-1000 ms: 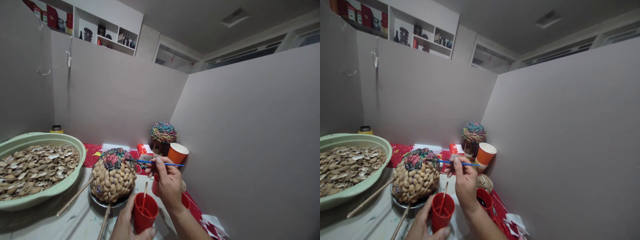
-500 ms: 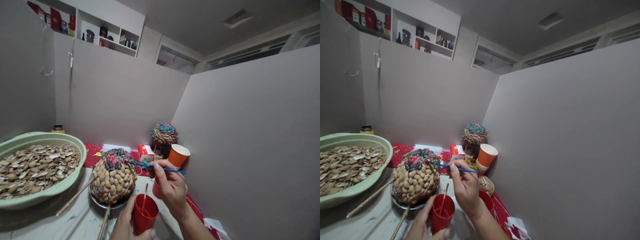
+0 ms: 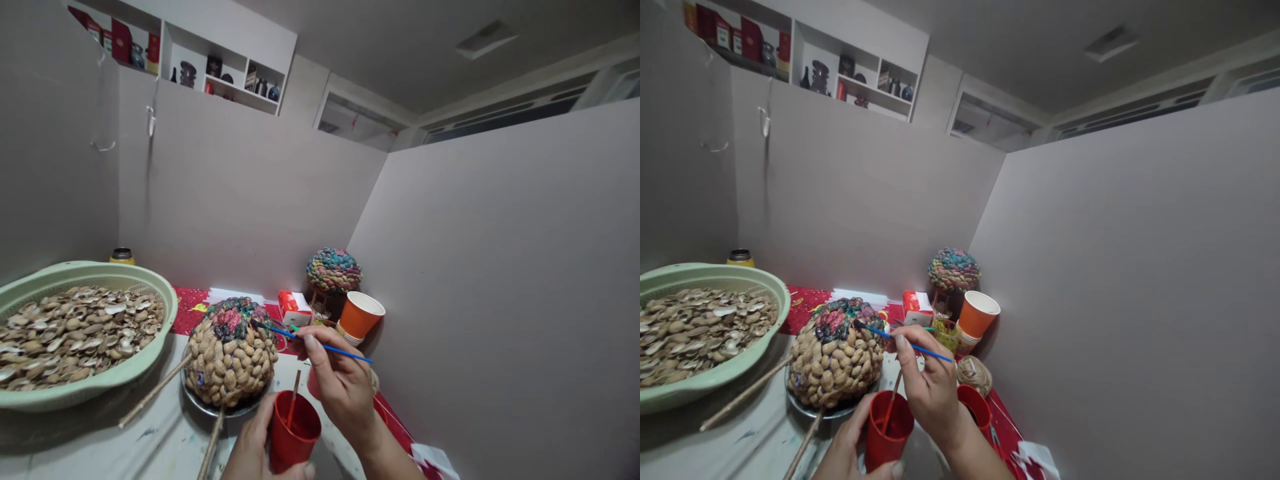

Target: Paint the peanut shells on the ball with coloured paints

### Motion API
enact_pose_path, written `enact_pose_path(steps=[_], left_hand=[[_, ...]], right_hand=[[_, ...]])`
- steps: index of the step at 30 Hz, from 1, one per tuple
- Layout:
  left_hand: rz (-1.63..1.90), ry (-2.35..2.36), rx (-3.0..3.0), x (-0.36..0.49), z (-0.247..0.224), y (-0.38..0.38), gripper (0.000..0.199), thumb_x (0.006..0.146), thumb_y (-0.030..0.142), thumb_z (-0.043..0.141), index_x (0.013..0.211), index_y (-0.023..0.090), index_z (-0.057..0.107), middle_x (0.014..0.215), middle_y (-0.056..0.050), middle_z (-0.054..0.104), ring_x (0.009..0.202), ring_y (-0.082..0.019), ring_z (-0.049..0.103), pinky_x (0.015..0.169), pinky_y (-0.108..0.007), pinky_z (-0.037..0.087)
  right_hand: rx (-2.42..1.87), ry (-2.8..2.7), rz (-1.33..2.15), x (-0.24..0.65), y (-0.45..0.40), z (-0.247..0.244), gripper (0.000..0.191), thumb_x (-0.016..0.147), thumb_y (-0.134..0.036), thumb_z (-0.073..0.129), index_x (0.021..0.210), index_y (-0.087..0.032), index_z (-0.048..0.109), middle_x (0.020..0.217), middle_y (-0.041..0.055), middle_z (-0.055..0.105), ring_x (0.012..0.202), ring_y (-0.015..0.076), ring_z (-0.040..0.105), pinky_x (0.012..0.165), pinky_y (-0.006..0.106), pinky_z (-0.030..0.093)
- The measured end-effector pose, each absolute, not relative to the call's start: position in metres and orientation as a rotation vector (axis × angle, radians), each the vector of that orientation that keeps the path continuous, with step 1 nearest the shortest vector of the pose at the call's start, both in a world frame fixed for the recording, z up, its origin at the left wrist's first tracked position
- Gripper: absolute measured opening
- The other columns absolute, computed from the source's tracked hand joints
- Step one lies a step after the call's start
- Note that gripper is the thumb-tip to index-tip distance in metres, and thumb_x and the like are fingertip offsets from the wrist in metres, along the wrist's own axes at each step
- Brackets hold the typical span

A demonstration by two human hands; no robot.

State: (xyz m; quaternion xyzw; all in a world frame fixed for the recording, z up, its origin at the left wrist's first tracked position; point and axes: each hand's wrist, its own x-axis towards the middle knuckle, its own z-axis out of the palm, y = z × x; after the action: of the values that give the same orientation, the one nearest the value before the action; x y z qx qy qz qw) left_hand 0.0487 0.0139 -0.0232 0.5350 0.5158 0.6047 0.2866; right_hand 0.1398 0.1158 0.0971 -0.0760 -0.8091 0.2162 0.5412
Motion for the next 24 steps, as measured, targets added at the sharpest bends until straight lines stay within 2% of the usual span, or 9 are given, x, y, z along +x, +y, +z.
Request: enact_pose_path(steps=[4, 10, 16, 24], left_hand=[[1.621, 1.379, 1.429, 0.050, -0.022, 0.012, 0.058, 0.064, 0.022, 0.072, 0.119, 0.017, 0.056, 0.110, -0.008, 0.069, 0.098, -0.025, 0.063, 0.086, -0.032, 0.049], [1.596, 1.406, 1.396, 0.052, -0.020, 0.013, 0.049, 0.060, 0.014, 0.068, 0.108, 0.019, 0.058, 0.098, -0.004, 0.069, 0.089, -0.023, 0.062, 0.079, -0.029, 0.049], [1.577, 1.427, 1.397, 0.051, -0.021, 0.015, 0.051, 0.060, 0.018, 0.071, 0.109, 0.017, 0.058, 0.098, -0.006, 0.068, 0.089, -0.024, 0.062, 0.079, -0.030, 0.049], [1.576, 1.394, 1.385, 0.054, -0.017, 0.013, 0.049, 0.059, 0.014, 0.067, 0.107, 0.018, 0.058, 0.096, -0.004, 0.068, 0.088, -0.022, 0.061, 0.078, -0.029, 0.048]], right_hand=[[-0.177, -1.941, 0.603, 0.146, 0.116, 0.100, 0.016, 0.097, -0.019, 0.054, 0.093, -0.024, 0.068, 0.074, -0.0016, 0.067, 0.066, 0.0128, 0.068, 0.065, 0.023, 0.054], [-0.263, -1.789, 0.659, 0.146, 0.119, 0.095, 0.014, 0.096, -0.024, 0.056, 0.092, -0.021, 0.070, 0.084, 0.0029, 0.070, 0.070, 0.0160, 0.070, 0.063, 0.025, 0.056], [-0.294, -1.776, 0.683, 0.137, 0.123, 0.090, 0.017, 0.096, -0.027, 0.056, 0.089, -0.020, 0.069, 0.081, 0.0025, 0.071, 0.064, 0.0153, 0.070, 0.062, 0.026, 0.058], [-0.310, -1.840, 0.679, 0.143, 0.119, 0.099, 0.018, 0.096, -0.027, 0.055, 0.086, -0.021, 0.068, 0.071, -0.0004, 0.068, 0.060, 0.0136, 0.068, 0.058, 0.022, 0.053]])
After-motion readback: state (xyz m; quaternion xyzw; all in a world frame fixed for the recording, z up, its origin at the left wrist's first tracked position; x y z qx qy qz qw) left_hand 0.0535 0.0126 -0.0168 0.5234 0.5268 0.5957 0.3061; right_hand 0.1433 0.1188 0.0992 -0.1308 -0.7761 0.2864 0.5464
